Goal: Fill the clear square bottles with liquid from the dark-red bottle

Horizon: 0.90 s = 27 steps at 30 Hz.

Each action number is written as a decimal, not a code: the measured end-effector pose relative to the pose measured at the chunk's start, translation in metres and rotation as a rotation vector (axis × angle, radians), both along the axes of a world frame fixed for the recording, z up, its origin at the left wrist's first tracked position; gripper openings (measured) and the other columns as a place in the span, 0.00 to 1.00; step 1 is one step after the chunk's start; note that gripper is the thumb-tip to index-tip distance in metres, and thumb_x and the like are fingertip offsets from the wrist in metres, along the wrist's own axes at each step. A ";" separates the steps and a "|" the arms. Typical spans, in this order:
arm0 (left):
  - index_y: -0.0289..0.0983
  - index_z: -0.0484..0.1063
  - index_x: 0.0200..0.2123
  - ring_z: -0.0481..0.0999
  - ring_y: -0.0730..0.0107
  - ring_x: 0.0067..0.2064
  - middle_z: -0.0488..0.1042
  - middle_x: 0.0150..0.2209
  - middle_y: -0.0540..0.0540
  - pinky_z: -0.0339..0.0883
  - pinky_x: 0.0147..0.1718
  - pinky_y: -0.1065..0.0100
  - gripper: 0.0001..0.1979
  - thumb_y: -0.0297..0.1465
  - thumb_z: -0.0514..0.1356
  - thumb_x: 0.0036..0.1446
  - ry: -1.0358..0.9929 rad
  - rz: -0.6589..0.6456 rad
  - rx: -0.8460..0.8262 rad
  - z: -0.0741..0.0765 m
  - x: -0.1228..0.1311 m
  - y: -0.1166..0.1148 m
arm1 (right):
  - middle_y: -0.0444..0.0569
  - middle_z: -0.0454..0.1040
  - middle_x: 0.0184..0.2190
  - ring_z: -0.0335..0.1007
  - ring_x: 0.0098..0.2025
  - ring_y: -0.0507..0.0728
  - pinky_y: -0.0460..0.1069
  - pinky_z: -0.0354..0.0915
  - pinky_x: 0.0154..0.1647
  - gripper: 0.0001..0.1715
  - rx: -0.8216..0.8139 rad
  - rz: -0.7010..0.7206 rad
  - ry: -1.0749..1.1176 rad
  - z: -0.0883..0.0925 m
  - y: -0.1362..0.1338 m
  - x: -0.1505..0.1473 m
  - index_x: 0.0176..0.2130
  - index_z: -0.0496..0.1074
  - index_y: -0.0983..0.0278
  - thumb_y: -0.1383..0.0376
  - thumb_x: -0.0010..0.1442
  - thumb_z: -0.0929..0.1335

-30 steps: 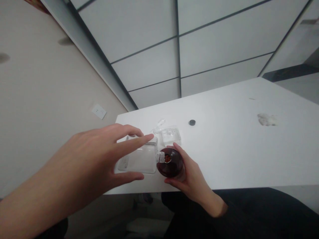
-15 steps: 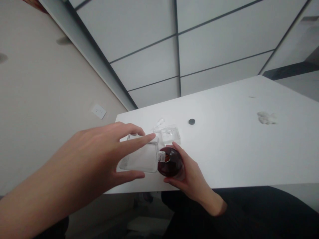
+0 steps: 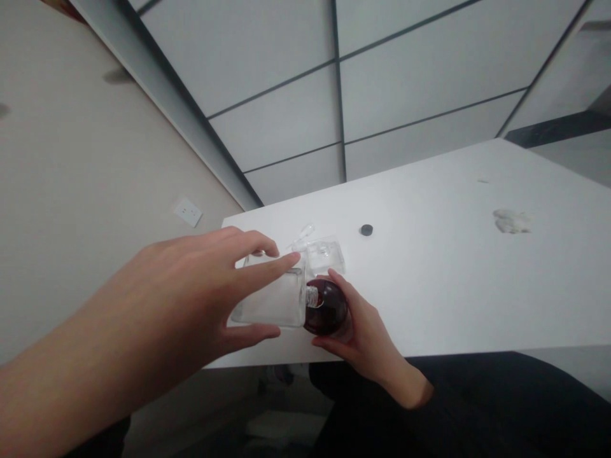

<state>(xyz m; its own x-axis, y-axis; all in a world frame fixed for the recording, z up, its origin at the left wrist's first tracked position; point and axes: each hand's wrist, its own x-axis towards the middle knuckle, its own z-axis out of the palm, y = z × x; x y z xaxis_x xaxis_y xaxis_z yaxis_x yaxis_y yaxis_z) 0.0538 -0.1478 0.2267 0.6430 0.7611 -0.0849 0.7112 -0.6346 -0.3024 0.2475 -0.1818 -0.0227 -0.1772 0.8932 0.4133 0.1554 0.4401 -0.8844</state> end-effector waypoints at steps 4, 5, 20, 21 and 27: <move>0.60 0.75 0.61 0.82 0.48 0.46 0.81 0.54 0.47 0.73 0.38 0.57 0.24 0.55 0.54 0.67 -0.024 0.005 -0.015 0.000 0.003 0.001 | 0.60 0.69 0.69 0.69 0.69 0.71 0.66 0.69 0.68 0.60 0.001 -0.008 -0.009 0.001 0.000 0.000 0.75 0.51 0.55 0.55 0.57 0.80; 0.60 0.75 0.61 0.82 0.49 0.46 0.81 0.54 0.47 0.74 0.39 0.56 0.24 0.55 0.54 0.67 -0.022 0.008 -0.022 0.001 0.004 0.001 | 0.60 0.69 0.69 0.69 0.69 0.71 0.66 0.69 0.68 0.60 0.005 -0.010 -0.010 0.001 0.001 0.000 0.76 0.51 0.55 0.56 0.57 0.81; 0.57 0.77 0.58 0.82 0.52 0.48 0.82 0.52 0.48 0.76 0.45 0.57 0.24 0.57 0.53 0.67 -0.025 -0.039 -0.055 0.005 0.009 0.005 | 0.60 0.69 0.69 0.68 0.70 0.71 0.65 0.70 0.67 0.61 0.068 -0.007 -0.024 0.001 0.001 0.001 0.76 0.48 0.53 0.56 0.58 0.81; 0.56 0.77 0.58 0.82 0.53 0.47 0.82 0.51 0.48 0.76 0.45 0.58 0.24 0.57 0.53 0.68 -0.038 -0.044 -0.063 0.006 0.009 0.006 | 0.60 0.69 0.69 0.68 0.70 0.71 0.65 0.70 0.67 0.62 0.072 -0.007 -0.021 0.001 0.001 0.001 0.77 0.48 0.53 0.56 0.58 0.81; 0.56 0.77 0.58 0.82 0.54 0.49 0.82 0.51 0.48 0.76 0.46 0.59 0.24 0.55 0.50 0.69 -0.008 -0.045 -0.047 0.009 0.012 0.005 | 0.60 0.68 0.70 0.67 0.70 0.71 0.66 0.70 0.67 0.63 0.064 0.000 -0.017 0.001 0.002 0.001 0.77 0.48 0.54 0.57 0.58 0.81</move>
<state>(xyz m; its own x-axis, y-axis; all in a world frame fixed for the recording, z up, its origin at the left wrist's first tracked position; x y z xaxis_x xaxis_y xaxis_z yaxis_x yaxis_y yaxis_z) 0.0654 -0.1424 0.2359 0.6773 0.7267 -0.1145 0.6840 -0.6794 -0.2657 0.2487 -0.1801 -0.0213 -0.1850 0.8648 0.4668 0.1702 0.4960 -0.8515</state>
